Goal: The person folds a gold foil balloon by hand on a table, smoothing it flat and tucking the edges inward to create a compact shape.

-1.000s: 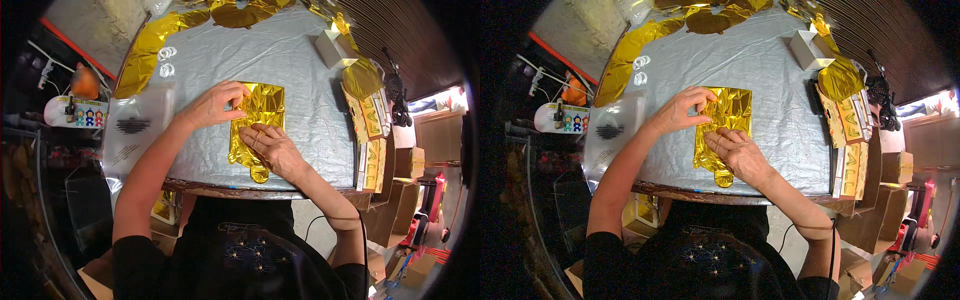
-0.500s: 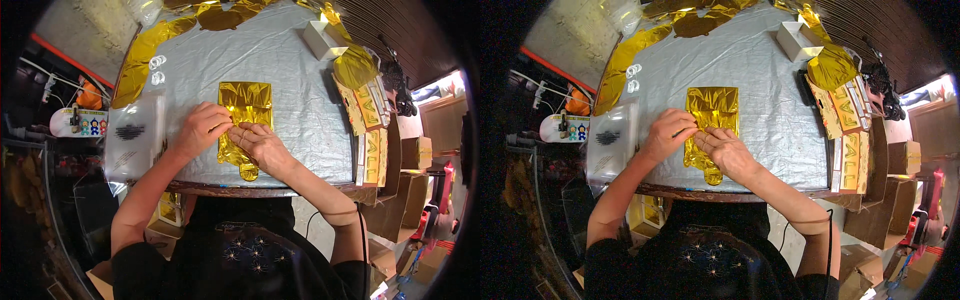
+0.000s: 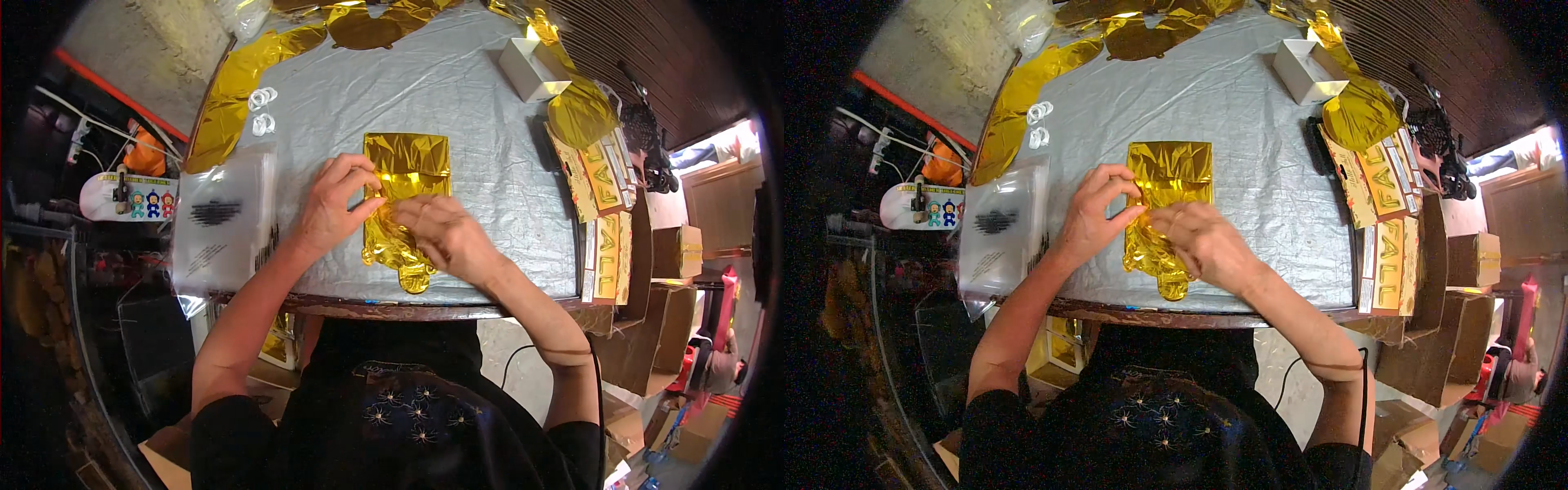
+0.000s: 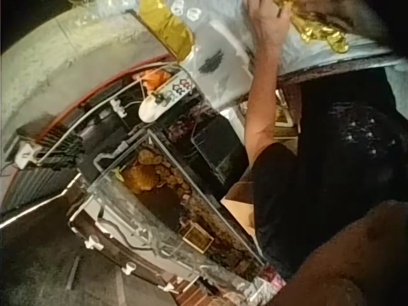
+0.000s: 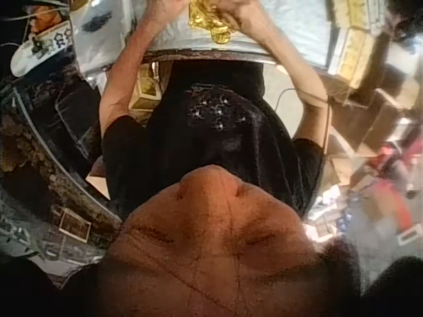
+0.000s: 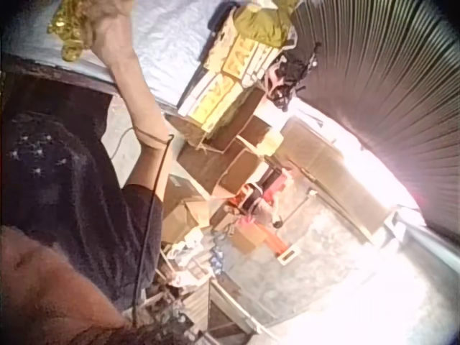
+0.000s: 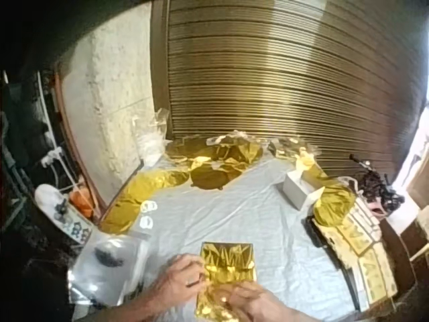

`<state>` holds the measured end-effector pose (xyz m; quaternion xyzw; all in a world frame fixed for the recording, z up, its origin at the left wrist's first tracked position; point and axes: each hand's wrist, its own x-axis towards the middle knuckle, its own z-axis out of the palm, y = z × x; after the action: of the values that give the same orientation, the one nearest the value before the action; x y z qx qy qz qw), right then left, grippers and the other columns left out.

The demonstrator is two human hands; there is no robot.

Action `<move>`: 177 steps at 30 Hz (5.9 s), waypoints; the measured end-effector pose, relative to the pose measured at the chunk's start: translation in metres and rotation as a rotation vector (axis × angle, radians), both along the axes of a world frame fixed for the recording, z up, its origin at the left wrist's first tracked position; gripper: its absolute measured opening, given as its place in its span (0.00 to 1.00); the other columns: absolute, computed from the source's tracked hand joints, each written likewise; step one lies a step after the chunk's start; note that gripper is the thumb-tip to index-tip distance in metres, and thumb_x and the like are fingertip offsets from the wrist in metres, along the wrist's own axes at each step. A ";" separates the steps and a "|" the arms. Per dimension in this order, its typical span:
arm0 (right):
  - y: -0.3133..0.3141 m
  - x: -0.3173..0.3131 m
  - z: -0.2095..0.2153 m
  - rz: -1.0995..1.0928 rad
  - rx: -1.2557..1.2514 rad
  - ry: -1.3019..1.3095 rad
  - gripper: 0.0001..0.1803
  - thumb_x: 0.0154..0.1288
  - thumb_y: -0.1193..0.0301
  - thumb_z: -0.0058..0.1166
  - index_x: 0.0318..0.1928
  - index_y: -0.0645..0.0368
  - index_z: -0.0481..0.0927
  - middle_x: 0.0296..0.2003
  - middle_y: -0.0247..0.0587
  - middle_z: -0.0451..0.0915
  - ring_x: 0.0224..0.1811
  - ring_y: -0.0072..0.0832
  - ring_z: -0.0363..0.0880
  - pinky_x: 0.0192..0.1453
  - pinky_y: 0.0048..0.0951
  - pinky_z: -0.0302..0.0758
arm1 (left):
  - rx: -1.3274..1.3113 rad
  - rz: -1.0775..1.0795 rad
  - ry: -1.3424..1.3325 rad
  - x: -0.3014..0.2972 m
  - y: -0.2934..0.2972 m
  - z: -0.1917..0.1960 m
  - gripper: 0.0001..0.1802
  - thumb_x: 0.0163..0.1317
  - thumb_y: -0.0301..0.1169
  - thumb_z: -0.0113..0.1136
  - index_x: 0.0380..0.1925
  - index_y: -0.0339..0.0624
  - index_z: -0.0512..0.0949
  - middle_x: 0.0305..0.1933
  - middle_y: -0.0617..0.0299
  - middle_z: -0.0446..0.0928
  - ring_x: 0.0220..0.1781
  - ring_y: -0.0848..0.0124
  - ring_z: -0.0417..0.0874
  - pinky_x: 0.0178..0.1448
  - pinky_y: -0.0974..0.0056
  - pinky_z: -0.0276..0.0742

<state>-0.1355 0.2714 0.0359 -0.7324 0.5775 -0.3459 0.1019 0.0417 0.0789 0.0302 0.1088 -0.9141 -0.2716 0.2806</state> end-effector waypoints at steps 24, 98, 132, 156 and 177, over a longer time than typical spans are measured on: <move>-0.018 0.005 -0.006 -0.077 0.005 0.297 0.26 0.57 0.74 0.68 0.58 0.46 0.90 0.59 0.39 0.80 0.57 0.37 0.80 0.64 0.41 0.73 | 0.190 -0.047 -0.053 0.001 -0.011 -0.008 0.10 0.59 0.26 0.76 0.40 0.41 0.86 0.54 0.59 0.86 0.56 0.60 0.89 0.61 0.59 0.84; 0.016 -0.071 0.004 -0.016 0.157 0.038 0.21 0.61 0.79 0.63 0.56 0.56 0.87 0.64 0.52 0.82 0.63 0.51 0.84 0.67 0.41 0.83 | -0.444 -0.340 -0.448 0.009 -0.029 0.006 0.13 0.64 0.28 0.64 0.47 0.39 0.75 0.66 0.45 0.79 0.76 0.55 0.77 0.81 0.24 0.54; 0.019 -0.028 -0.013 -0.385 0.097 -0.267 0.09 0.68 0.81 0.66 0.48 0.66 0.88 0.56 0.53 0.88 0.62 0.47 0.85 0.83 0.55 0.63 | 0.153 -0.012 -0.277 0.020 0.005 0.013 0.12 0.68 0.34 0.70 0.43 0.36 0.89 0.63 0.56 0.82 0.67 0.56 0.82 0.74 0.44 0.67; 0.015 -0.019 -0.014 -0.549 0.191 -0.275 0.07 0.67 0.69 0.71 0.36 0.57 0.85 0.75 0.47 0.75 0.85 0.49 0.58 0.88 0.57 0.36 | 0.141 0.047 -0.357 0.007 -0.006 0.012 0.13 0.63 0.39 0.73 0.26 0.41 0.90 0.57 0.62 0.81 0.66 0.58 0.74 0.67 0.45 0.65; 0.007 0.006 0.011 -0.476 0.072 0.484 0.45 0.68 0.61 0.68 0.80 0.57 0.63 0.83 0.53 0.56 0.86 0.51 0.55 0.88 0.57 0.47 | 0.117 0.139 -0.460 -0.003 0.000 0.015 0.14 0.61 0.39 0.73 0.24 0.40 0.90 0.56 0.61 0.81 0.64 0.58 0.75 0.63 0.46 0.67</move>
<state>-0.1290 0.2785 0.0465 -0.6340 0.7515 -0.1556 -0.0958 0.0392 0.0790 0.0456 0.2466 -0.9270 -0.2722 0.0761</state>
